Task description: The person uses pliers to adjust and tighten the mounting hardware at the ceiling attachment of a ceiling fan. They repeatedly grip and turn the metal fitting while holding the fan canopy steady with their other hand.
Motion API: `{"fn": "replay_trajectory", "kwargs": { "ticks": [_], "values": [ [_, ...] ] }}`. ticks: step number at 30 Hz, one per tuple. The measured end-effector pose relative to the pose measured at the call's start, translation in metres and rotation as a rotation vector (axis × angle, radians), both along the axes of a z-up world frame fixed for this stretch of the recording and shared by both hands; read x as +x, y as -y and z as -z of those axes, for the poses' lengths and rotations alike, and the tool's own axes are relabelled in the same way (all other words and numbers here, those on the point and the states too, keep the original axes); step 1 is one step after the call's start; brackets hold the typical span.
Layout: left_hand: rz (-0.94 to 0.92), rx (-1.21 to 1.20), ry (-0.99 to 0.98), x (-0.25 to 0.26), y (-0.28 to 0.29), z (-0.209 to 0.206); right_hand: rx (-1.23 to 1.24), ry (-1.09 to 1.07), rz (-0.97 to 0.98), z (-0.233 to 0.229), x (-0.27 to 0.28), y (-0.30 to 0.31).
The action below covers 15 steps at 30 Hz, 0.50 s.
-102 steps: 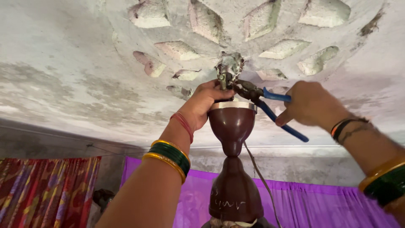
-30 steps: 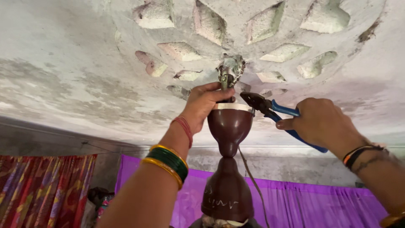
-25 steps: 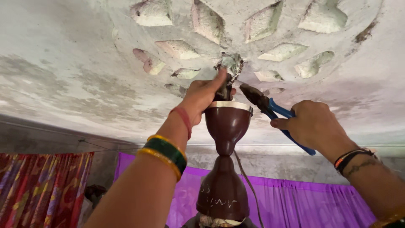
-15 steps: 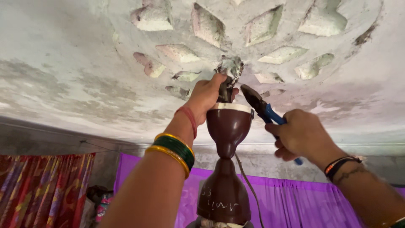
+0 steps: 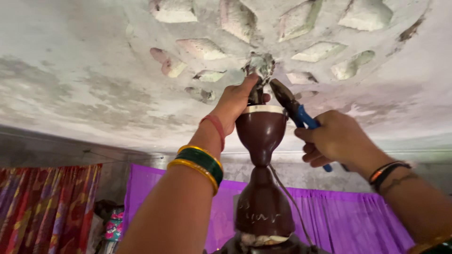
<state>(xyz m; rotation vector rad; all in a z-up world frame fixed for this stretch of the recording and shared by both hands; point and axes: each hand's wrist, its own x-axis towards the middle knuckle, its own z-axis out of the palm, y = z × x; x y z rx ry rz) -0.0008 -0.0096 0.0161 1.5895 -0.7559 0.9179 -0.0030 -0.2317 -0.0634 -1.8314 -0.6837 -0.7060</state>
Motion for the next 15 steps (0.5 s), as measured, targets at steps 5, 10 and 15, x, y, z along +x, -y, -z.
{"fn": "replay_trajectory", "kwargs": {
  "ticks": [5, 10, 15],
  "values": [
    [-0.273, -0.077, 0.108, -0.014, 0.003, 0.007, 0.006, 0.048, 0.064, -0.004, -0.017, 0.003],
    [-1.01, -0.05, 0.968, -0.041, 0.024, 0.025, 0.095, 0.047, 0.041, -0.002, -0.031, 0.005],
    [-0.626, 0.258, 0.339, -0.056, 0.051, 0.018, 0.157, 0.097, -0.079, 0.009, -0.037, 0.009]
  ]
}}
